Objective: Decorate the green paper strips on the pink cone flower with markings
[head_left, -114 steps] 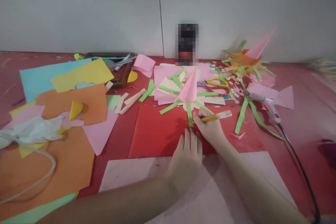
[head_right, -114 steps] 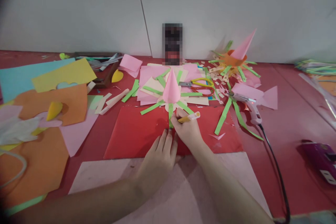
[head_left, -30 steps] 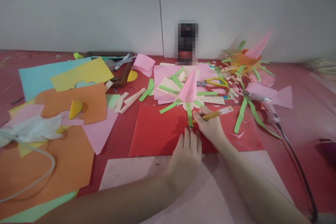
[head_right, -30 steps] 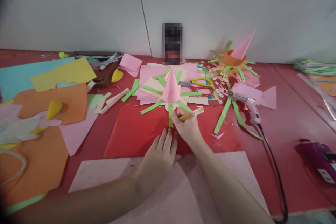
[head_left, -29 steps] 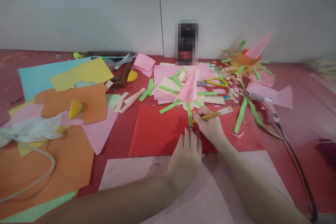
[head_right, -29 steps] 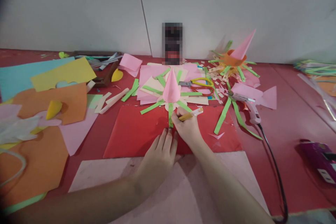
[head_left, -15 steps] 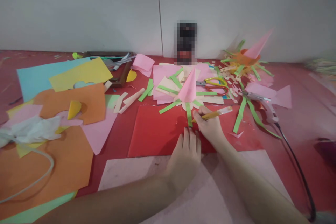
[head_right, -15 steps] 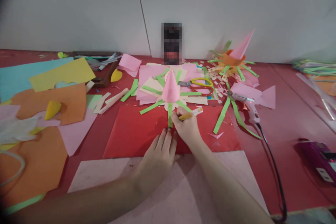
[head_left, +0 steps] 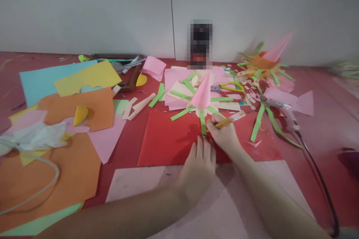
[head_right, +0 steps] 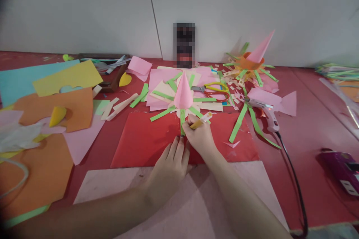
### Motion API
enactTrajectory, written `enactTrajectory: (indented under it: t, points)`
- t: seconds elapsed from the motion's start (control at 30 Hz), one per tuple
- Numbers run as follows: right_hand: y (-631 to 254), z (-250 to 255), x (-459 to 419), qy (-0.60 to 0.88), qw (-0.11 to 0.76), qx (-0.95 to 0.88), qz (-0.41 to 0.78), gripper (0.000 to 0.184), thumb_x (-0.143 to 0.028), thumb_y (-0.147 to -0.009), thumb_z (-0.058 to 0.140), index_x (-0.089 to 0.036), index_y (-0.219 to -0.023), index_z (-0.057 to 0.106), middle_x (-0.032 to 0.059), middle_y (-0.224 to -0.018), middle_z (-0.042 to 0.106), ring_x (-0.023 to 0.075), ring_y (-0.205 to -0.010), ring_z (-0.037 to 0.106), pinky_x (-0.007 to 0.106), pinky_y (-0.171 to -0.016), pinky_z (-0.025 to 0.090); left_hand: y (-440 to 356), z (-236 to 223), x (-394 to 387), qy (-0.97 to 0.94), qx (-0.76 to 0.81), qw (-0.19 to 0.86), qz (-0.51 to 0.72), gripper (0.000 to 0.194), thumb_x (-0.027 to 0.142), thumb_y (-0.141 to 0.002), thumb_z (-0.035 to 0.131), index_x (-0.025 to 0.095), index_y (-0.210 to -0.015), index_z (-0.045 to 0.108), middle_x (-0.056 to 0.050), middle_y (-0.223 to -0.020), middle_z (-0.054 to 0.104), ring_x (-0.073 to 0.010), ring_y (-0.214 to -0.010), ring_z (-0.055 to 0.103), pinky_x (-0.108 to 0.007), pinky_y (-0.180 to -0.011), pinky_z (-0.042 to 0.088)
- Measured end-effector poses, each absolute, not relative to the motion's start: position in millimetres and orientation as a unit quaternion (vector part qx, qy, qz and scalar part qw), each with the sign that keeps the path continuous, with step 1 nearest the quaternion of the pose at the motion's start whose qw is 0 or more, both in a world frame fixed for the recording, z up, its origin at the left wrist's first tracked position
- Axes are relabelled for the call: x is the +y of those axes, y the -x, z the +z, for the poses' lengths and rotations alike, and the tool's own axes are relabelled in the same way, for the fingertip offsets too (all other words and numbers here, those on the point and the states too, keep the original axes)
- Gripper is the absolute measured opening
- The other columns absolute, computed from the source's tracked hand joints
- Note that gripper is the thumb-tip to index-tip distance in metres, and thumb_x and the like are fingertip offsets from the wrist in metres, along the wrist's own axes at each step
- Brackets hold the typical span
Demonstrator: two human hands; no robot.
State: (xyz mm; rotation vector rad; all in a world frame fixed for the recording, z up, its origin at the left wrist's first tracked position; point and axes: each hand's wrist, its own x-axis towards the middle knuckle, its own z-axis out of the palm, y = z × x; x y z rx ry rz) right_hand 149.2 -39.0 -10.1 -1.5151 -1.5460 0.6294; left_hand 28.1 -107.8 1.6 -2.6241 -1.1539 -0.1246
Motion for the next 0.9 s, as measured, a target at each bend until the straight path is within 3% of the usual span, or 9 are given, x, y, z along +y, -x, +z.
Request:
enactTrajectory:
  t: [0.27, 0.9]
  points:
    - [-148.9, -10.9, -38.2, 0.612, 0.441, -0.605, 0.255, 0.032, -0.028, -0.078, 0.047, -0.021, -0.055, 0.026, -0.0074, -0.048, 0.026, 0.0079, -0.047, 0.027, 0.022, -0.045, 0.024, -28.0, 1.5, -107.5, 0.907, -0.399, 0.123, -0.046, 0.039, 0.026, -0.088, 0.04, 0.0, -0.115, 0.053, -0.022, -0.114, 0.057, -0.0298, -0.109, 0.053, -0.038, -0.087, 0.047]
    - [-149.6, -10.5, -39.1, 0.61, 0.428, -0.622, 0.24, 0.032, -0.023, -0.075, 0.048, -0.02, -0.054, 0.025, -0.0077, -0.047, 0.024, 0.0071, -0.045, 0.026, 0.021, -0.044, 0.023, -28.2, -1.2, -107.4, 0.909, -0.396, 0.12, -0.06, 0.038, 0.024, -0.088, 0.04, -0.001, -0.114, 0.053, -0.024, -0.113, 0.057, -0.0308, -0.109, 0.053, -0.039, -0.086, 0.046]
